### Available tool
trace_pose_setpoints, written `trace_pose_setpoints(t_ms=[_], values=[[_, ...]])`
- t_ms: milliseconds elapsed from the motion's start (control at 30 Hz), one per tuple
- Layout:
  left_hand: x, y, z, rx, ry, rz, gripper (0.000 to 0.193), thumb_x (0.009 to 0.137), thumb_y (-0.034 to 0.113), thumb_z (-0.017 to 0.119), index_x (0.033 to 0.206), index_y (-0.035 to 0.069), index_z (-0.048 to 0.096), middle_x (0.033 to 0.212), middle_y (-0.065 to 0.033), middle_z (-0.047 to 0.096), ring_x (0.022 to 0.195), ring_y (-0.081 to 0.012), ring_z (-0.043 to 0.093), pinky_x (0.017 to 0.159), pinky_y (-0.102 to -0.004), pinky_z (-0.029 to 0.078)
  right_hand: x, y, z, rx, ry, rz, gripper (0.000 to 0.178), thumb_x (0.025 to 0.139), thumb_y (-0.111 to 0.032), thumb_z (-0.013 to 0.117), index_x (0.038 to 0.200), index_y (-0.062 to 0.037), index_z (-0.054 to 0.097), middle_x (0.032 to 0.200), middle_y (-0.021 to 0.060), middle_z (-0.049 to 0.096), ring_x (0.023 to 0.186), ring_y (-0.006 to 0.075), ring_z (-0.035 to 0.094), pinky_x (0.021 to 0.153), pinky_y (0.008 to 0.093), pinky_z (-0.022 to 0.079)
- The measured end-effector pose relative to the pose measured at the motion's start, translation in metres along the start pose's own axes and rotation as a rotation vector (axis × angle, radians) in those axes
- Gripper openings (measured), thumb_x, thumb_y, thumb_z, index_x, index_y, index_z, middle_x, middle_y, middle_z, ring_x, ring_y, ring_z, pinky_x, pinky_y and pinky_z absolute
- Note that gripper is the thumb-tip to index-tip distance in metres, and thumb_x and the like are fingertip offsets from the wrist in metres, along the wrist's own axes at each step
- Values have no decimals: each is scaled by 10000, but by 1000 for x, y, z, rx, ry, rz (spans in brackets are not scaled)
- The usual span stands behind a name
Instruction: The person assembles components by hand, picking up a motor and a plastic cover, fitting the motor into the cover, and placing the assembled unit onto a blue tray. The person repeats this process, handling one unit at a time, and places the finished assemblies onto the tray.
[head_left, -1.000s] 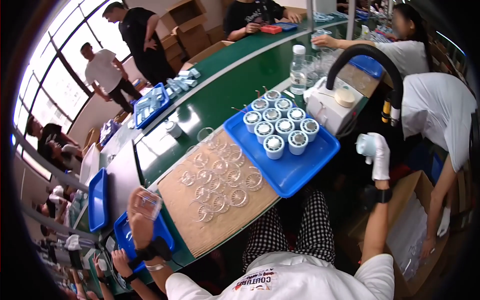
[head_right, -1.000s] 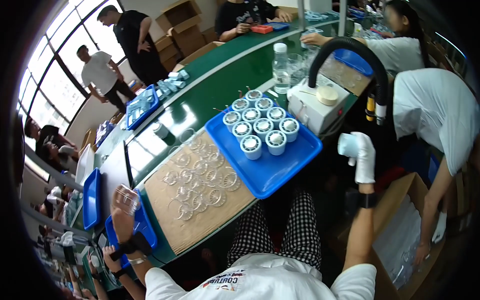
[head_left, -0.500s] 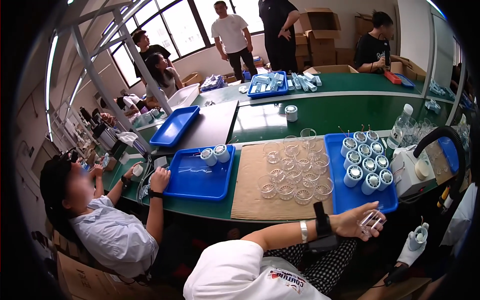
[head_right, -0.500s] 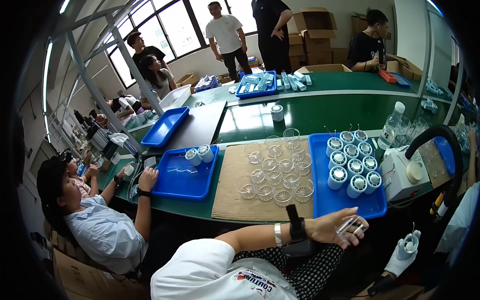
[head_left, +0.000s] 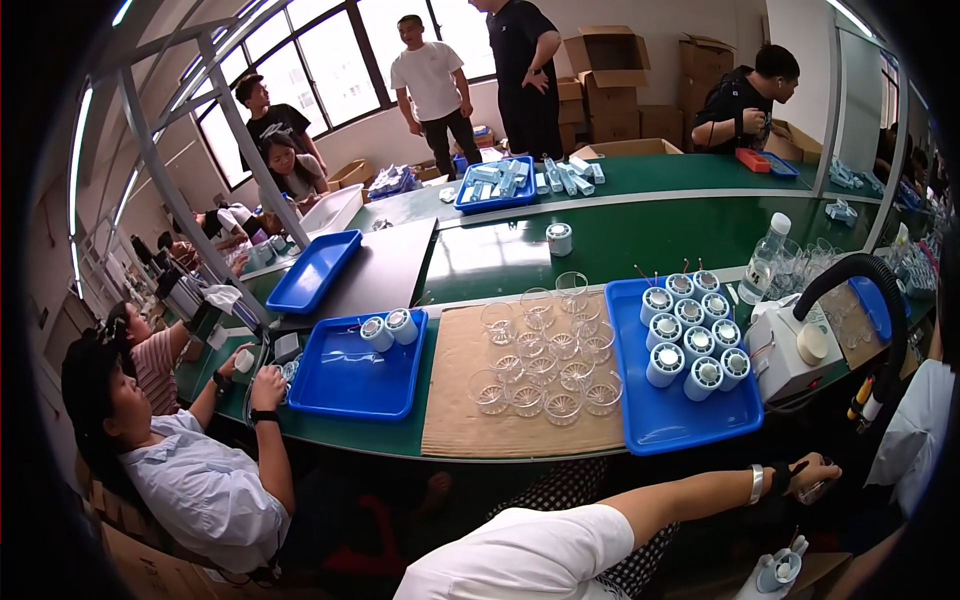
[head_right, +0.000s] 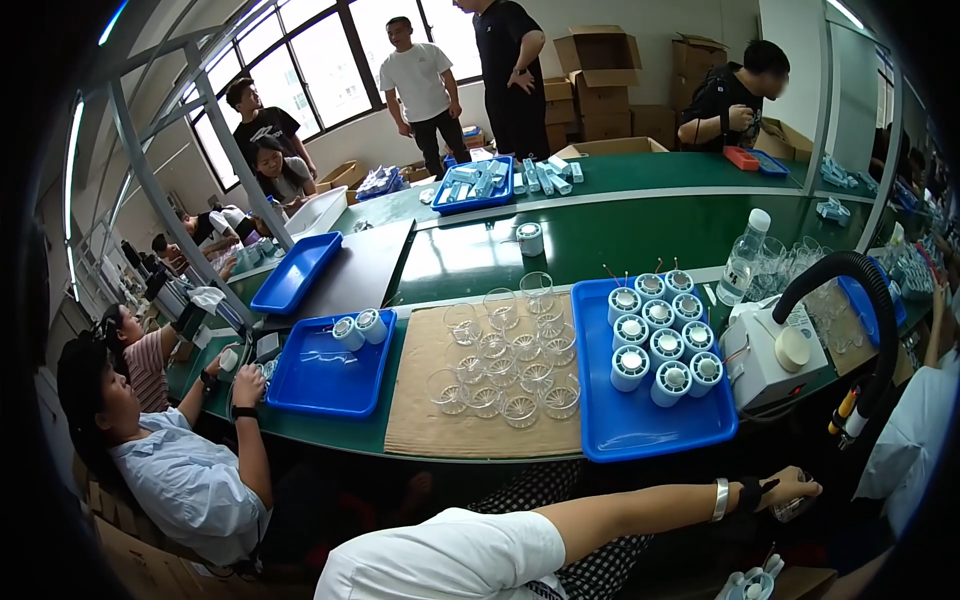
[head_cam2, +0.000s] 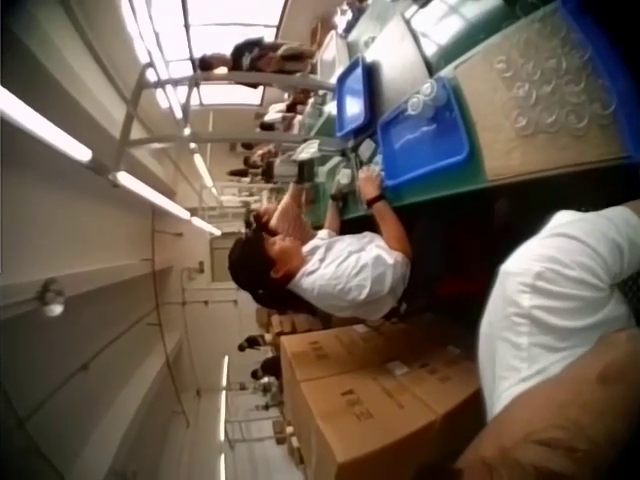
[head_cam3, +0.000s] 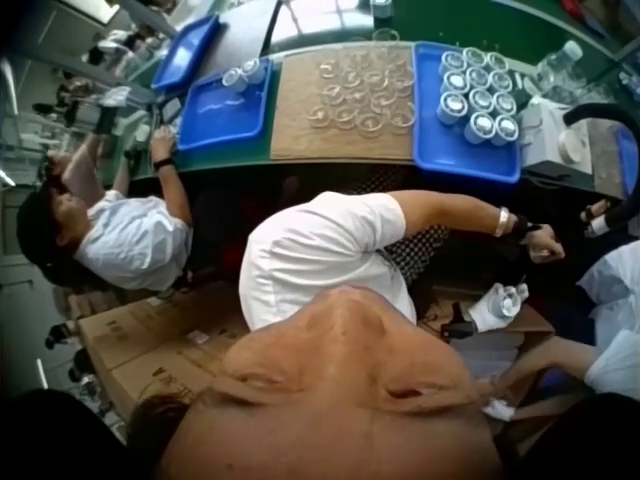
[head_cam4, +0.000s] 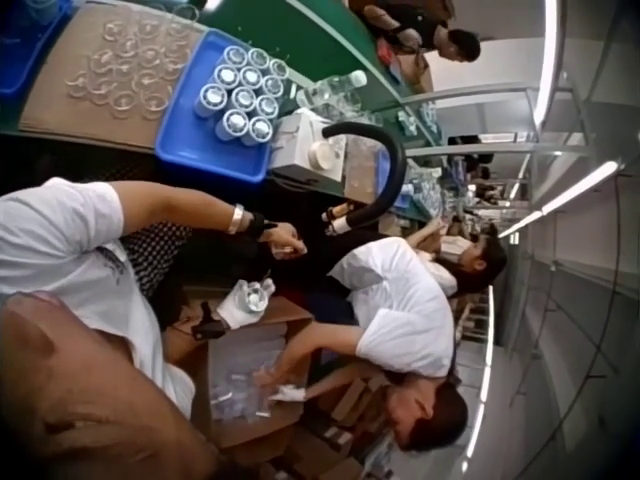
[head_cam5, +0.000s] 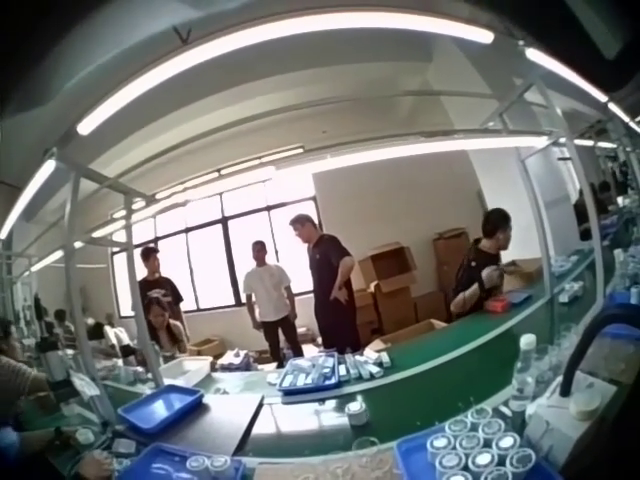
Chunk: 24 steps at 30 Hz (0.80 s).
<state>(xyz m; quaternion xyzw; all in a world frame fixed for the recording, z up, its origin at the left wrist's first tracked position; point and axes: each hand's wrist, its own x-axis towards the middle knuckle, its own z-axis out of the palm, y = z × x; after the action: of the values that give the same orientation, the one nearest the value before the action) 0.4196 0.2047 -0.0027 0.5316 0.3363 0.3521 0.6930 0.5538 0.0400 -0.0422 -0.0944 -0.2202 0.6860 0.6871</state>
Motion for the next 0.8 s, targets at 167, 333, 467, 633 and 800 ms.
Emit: trace_pose_setpoints(t_ms=[167, 333, 467, 633, 800], values=[[-51, -25, -31, -208, 5, -98, 588, 761, 542, 544, 995, 5, 486, 811, -82, 546, 652, -149, 570, 533, -255, 464, 35, 6, 23, -651, 374, 8, 485, 920, -253, 296, 1350, -38, 239, 1381, 67, 308, 1242, 178, 334, 999, 297, 288], [-120, -27, -56, -354, 26, -131, 646, 747, 589, 539, 1020, 9, 457, 829, -73, 540, 684, -139, 564, 562, -257, 473, 112, 31, 36, -659, 172, 30, 475, 852, -113, 481, 1303, -59, 342, 1314, 104, 392, 1200, 229, 395, 989, 327, 325], [-122, -27, -54, -412, 85, -159, 674, 742, 588, 548, 1060, 3, 438, 874, -88, 531, 720, -154, 565, 580, -269, 483, 134, 34, 54, -926, 103, -1, 464, 871, -242, 442, 1302, -95, 354, 1312, 83, 395, 1216, 223, 374, 964, 330, 359], [-65, -17, -34, -338, -13, -103, 711, 755, 548, 552, 1154, -16, 385, 1025, -145, 487, 865, -207, 549, 662, -307, 490, 111, -2, 24, -1740, 248, -196, 522, 897, -404, 326, 1334, -121, 305, 1368, 40, 329, 1243, 164, 319, 993, 303, 284], [-3, -8, -4, -27, -24, -11, 714, 760, 524, 538, 1184, -22, 360, 1033, -156, 496, 954, -233, 511, 790, -350, 464, 59, -11, 61, -203, -40, -127, 506, 853, -135, 423, 1332, -45, 288, 1350, 123, 351, 670, 181, 530, 552, 292, 452]])
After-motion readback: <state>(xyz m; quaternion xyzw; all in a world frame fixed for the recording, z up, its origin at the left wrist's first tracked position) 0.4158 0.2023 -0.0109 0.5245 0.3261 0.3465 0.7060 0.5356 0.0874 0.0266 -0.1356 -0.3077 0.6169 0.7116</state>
